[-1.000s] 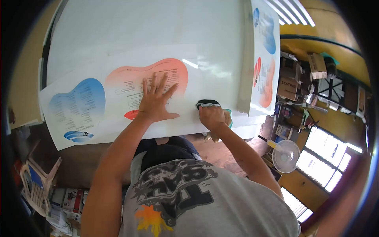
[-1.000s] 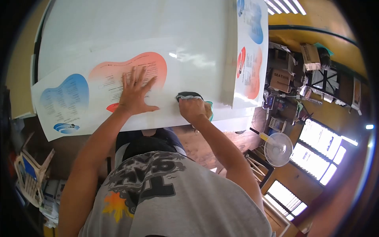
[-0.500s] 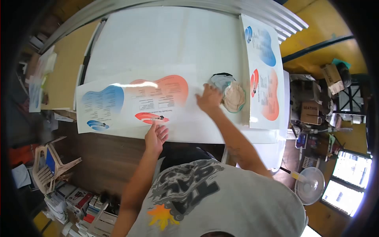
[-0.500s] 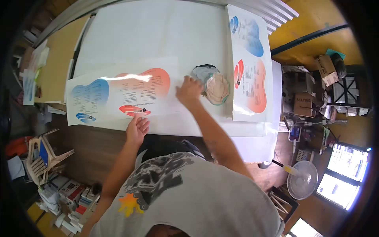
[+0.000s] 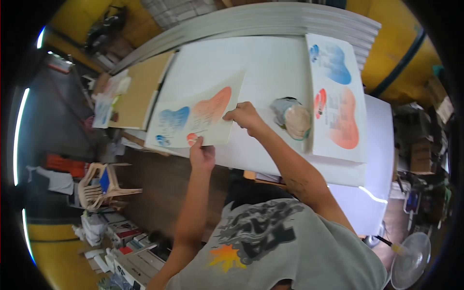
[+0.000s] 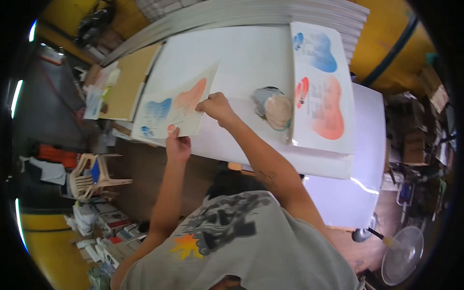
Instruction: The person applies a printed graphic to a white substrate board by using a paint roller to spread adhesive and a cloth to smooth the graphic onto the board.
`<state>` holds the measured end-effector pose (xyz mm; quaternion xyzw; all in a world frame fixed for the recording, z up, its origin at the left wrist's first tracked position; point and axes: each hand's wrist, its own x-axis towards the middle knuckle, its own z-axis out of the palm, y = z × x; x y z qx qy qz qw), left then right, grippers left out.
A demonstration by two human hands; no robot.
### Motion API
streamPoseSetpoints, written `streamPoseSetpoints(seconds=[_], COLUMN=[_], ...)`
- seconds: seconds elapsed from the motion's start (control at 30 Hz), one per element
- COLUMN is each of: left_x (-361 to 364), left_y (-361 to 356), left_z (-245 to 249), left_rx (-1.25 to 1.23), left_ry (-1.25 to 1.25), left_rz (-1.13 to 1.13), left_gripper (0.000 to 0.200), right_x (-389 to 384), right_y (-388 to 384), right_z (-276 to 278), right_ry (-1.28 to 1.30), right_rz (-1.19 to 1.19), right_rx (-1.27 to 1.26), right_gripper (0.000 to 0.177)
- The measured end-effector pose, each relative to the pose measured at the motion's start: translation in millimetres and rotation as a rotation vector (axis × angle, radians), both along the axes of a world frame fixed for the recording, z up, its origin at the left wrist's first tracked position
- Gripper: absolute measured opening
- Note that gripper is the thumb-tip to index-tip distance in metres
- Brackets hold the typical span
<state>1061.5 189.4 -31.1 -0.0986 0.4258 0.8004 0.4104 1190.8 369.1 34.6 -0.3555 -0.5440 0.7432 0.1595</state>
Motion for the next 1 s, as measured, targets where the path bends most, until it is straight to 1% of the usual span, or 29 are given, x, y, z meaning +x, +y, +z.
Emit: streamPoseSetpoints(seconds=[0.03, 0.07, 0.1, 0.13, 0.17, 0.2, 0.23, 0.27, 0.3, 0.37, 0.5, 0.53, 0.57, 0.6, 0.67, 0.7, 0.73, 0.8, 0.83, 0.9, 0.93, 1.0], left_x=[17.0, 25.6, 32.9, 40.2, 47.2, 40.3, 27.5, 21.2, 23.7, 30.0, 40.4, 41.7, 43.6, 42.6, 44.9, 57.9, 59.7, 70.5, 75.3, 79.9, 83.3, 92.8], left_y=[-5.4, -10.0, -13.8, -17.1, -20.3, -27.4, -34.7, -40.0, -41.3, -39.6, -53.7, -53.0, -51.5, -49.5, -38.3, -30.9, -32.7, -29.5, -26.8, -26.8, -27.0, -28.7], left_z=[37.7, 56.2, 69.5, 81.2, 92.4, 88.3, 74.5, 67.0, 68.8, 70.7, 70.5, 61.7, 54.0, 42.9, 20.5, 20.0, 13.3, -13.7, -26.2, -48.5, -57.5, -71.8], left_rx=[0.024, 0.029, 0.072, 0.118, 0.158, 0.169, 0.216, 0.260, 0.262, 0.278, 0.296, 0.304, 0.313, 0.312, 0.133, 0.142, 0.113, 0.133, 0.138, 0.082, 0.079, 0.013], left_ry=[0.051, 0.087, 0.080, 0.067, 0.017, 0.031, -0.066, -0.170, -0.169, -0.194, -0.210, -0.120, -0.034, -0.054, 0.016, 0.040, 0.016, 0.064, 0.047, 0.079, 0.078, 0.071], left_rz=[0.000, 0.015, 0.019, 0.018, 0.017, 0.021, 0.009, -0.006, -0.010, 0.066, 0.020, 0.011, -0.005, -0.032, 0.034, 0.032, -0.013, -0.079, -0.116, -0.105, -0.128, -0.175], left_gripper=[0.024, 0.024, 0.023, 0.022, 0.021, 0.021, 0.028, 0.037, 0.037, 0.036, 0.035, 0.033, 0.032, 0.032, 0.031, 0.030, 0.030, 0.022, 0.022, 0.023, 0.023, 0.027], right_x=[-4.1, -4.5, 1.5, 8.6, 16.4, 20.3, 20.6, 21.0, 22.3, 26.7, 42.3, 47.9, 54.6, 65.3, 102.9, 117.9, 129.6, 151.0, 162.7, 177.5, 182.0, 189.7], right_y=[-7.7, -15.8, -24.9, -34.1, -42.6, -49.3, -54.4, -59.1, -62.4, -68.1, -72.9, -72.4, -72.5, -72.1, -78.7, -82.4, -89.7, -91.6, -91.9, -96.4, -99.7, -108.7], right_z=[21.1, 44.9, 75.2, 102.6, 126.6, 139.9, 145.1, 148.9, 150.5, 151.4, 150.2, 140.1, 125.2, 110.7, 86.7, 64.8, 56.6, 36.1, 23.9, -6.7, -24.1, -56.5], right_ry=[0.044, 0.084, 0.009, 0.034, -0.006, -0.053, -0.043, -0.025, -0.011, -0.015, -0.040, -0.053, -0.076, -0.105, -0.186, -0.215, -0.194, -0.273, -0.295, -0.259, -0.259, -0.208], right_rz=[0.000, -0.005, 0.029, 0.035, 0.079, 0.119, 0.117, 0.111, 0.104, 0.096, 0.103, 0.091, 0.093, 0.091, 0.219, 0.213, 0.187, 0.110, 0.074, 0.017, -0.004, -0.098], right_rx=[0.118, 0.237, 0.306, 0.316, 0.391, 0.465, 0.473, 0.540, 0.606, 0.609, 0.642, 0.636, 0.671, 0.708, 0.681, 0.657, 0.450, 0.366, 0.363, 0.069, 0.063, -0.097], right_gripper=[0.024, 0.026, 0.026, 0.026, 0.026, 0.026, 0.026, 0.027, 0.027, 0.028, 0.032, 0.032, 0.036, 0.040, 0.052, 0.053, 0.049, 0.045, 0.045, 0.044, 0.044, 0.039])
